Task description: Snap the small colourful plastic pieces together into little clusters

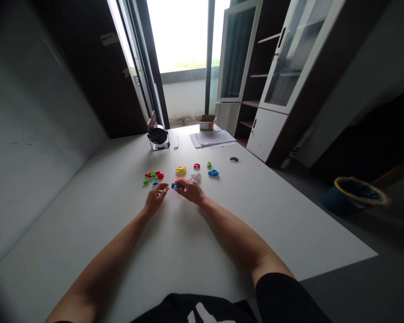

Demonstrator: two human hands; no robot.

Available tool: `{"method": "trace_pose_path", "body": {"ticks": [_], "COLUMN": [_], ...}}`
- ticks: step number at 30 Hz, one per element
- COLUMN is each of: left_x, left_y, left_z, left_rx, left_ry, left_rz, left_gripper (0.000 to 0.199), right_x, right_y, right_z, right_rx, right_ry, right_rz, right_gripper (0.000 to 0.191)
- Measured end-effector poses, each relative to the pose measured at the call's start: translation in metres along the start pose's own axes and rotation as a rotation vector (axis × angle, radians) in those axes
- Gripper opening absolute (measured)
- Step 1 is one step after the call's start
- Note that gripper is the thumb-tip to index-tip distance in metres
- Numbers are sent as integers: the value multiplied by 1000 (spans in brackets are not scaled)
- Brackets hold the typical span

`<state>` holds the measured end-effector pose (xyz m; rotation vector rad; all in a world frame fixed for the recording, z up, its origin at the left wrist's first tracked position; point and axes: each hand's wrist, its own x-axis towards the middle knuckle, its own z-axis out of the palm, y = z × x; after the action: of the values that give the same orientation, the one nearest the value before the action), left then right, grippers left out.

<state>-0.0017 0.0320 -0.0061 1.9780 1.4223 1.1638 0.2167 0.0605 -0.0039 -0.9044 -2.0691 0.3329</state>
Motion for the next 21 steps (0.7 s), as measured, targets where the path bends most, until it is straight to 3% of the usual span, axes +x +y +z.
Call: {"method": "trace_pose_path", "body": {"ticks": [4,9,15,21], "left_x": [5,8,11,12], "left_y": [-11,-26,-41,-49], "left_z": [-12,-22,-25,-27], "left_rx": [128,356,419,403], "left_ry": [151,331,432,442], "left_rz": [-14,-62,-257,-316], "left_gripper": [19,17,25,32], "right_x": [6,5,-13,-17], "right_y": [19,65,108,119], "right_z": [-18,-56,-75,-69], "right_rx": [-73,-293,-530,-542], "right_ry": [249,532,561,458], "right_rz": [108,323,712,880], "right_gripper": [27,30,32,30]}}
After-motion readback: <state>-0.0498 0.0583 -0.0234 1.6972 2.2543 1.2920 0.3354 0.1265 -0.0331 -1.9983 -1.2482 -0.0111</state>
